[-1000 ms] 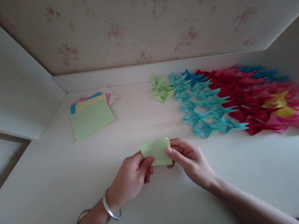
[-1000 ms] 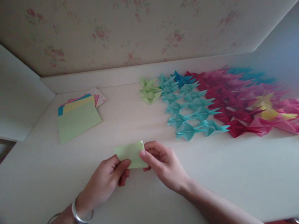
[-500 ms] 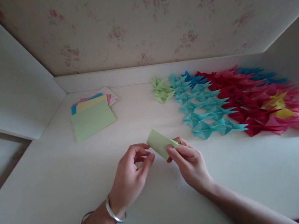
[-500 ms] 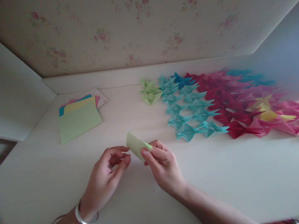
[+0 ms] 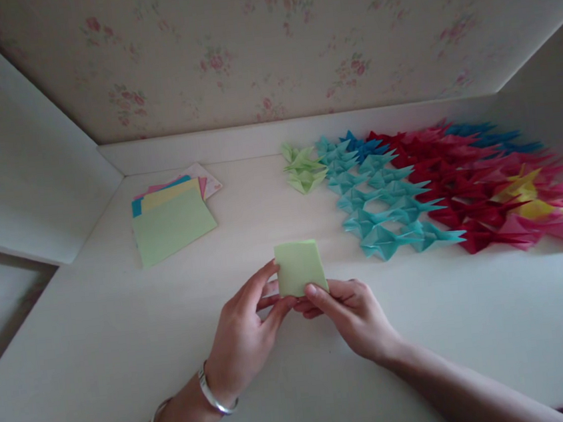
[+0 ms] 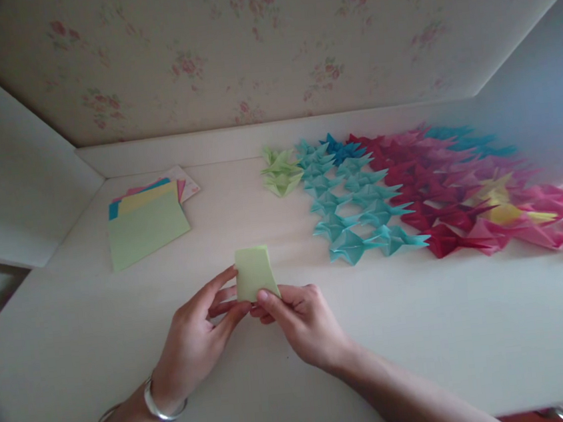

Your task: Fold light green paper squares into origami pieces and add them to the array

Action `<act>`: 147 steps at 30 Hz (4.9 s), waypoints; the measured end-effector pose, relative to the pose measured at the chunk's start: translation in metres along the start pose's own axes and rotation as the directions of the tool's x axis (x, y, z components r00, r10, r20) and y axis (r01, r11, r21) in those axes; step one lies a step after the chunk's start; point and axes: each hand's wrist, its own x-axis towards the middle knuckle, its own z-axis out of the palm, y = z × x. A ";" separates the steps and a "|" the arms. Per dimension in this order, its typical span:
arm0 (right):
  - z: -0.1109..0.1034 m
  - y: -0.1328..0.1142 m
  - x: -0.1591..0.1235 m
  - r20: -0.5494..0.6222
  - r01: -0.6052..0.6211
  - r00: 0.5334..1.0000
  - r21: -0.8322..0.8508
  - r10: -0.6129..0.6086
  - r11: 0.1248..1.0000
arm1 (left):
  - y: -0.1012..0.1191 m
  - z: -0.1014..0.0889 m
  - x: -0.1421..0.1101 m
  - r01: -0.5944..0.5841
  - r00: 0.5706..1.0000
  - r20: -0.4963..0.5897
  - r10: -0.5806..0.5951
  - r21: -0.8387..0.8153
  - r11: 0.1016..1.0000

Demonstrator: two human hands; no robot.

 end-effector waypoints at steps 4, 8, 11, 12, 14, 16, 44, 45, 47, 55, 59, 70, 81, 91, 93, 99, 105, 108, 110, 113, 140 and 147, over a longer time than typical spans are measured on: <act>0.001 -0.001 -0.001 -0.011 0.045 0.999 -0.040 -0.045 0.998 | 0.003 -0.001 -0.003 -0.040 0.999 0.019 0.038 0.103 0.994; 0.004 -0.002 -0.001 0.072 -0.034 0.997 0.001 0.034 0.999 | -0.001 -0.005 -0.003 -0.225 0.972 -0.023 0.232 0.165 0.960; 0.004 -0.004 -0.001 0.141 -0.057 0.989 0.046 0.050 0.997 | -0.002 -0.008 -0.001 -0.302 0.950 -0.032 0.311 0.165 0.939; 0.004 -0.005 -0.002 0.149 -0.050 0.988 0.042 0.043 0.998 | -0.002 -0.009 0.000 -0.296 0.952 -0.034 0.305 0.161 0.941; 0.002 -0.006 -0.003 0.138 -0.037 0.990 0.017 0.034 0.999 | 0.000 -0.009 0.001 -0.270 0.960 -0.039 0.279 0.151 0.951; 0.000 -0.006 -0.003 0.107 -0.026 0.994 0.021 0.023 0.999 | 0.003 -0.009 0.001 -0.252 0.964 -0.049 0.260 0.124 0.960; -0.007 0.002 0.003 0.107 -0.031 0.994 0.443 -0.019 0.896 | 0.013 -0.016 0.001 0.032 0.999 0.032 -0.025 -0.234 0.972; -0.007 0.003 0.003 0.111 -0.033 0.994 0.434 -0.017 0.900 | 0.013 -0.016 0.002 0.046 0.999 0.018 -0.043 -0.241 0.969; -0.008 0.003 0.002 0.109 -0.034 0.994 0.407 -0.011 0.913 | 0.013 -0.016 0.003 0.060 0.998 -0.018 -0.067 -0.267 0.962; -0.007 0.004 0.002 0.057 -0.034 0.998 0.442 0.010 0.896 | 0.013 -0.014 0.003 0.121 0.985 -0.077 -0.156 -0.342 0.932; -0.007 0.004 0.003 0.022 -0.015 1.000 0.466 0.006 0.885 | 0.006 -0.014 0.004 0.269 0.956 -0.017 -0.293 -0.351 0.897; -0.001 0.006 -0.002 -0.058 0.101 0.994 0.121 -0.095 0.987 | 0.007 -0.011 0.002 0.111 0.993 0.030 -0.111 0.005 0.994; -0.021 0.005 -0.010 0.046 0.677 0.691 -0.390 -0.722 0.623 | 0.009 -0.014 0.011 0.526 0.847 0.103 -0.522 -0.307 0.793; -0.024 0.001 0.000 0.180 0.697 0.660 -0.508 -0.729 0.506 | 0.012 -0.015 0.010 0.499 0.866 0.208 -0.454 -0.416 0.761; -0.022 0.000 -0.001 0.127 0.676 0.685 -0.478 -0.717 0.561 | 0.013 -0.014 0.009 0.506 0.862 0.239 -0.447 -0.429 0.748; -0.012 -0.001 -0.001 -0.086 0.427 0.882 -0.267 -0.463 0.864 | 0.016 -0.013 0.008 0.514 0.857 0.310 -0.411 -0.460 0.724; -0.008 0.001 0.002 -0.177 0.288 0.933 -0.150 -0.313 0.946 | 0.013 -0.011 0.006 0.540 0.840 0.325 -0.434 -0.433 0.722; -0.008 0.001 0.002 -0.220 0.260 0.932 -0.154 -0.289 0.953 | 0.013 -0.010 0.005 0.548 0.834 0.341 -0.434 -0.424 0.721; -0.007 0.001 0.001 -0.254 0.239 0.927 -0.169 -0.276 0.956 | 0.015 -0.010 0.005 0.551 0.832 0.350 -0.430 -0.428 0.717; -0.008 0.003 0.001 -0.296 0.204 0.922 -0.172 -0.248 0.964 | 0.018 -0.010 0.005 0.540 0.838 0.348 -0.420 -0.431 0.723; 0.003 0.002 0.003 -0.352 0.101 0.931 0.000 -0.094 0.995 | 0.015 -0.007 0.005 0.571 0.820 0.309 -0.481 -0.396 0.719; 0.001 0.001 0.005 -0.336 0.115 0.939 0.116 -0.070 0.987 | 0.020 -0.008 0.007 0.522 0.849 0.209 -0.486 -0.482 0.704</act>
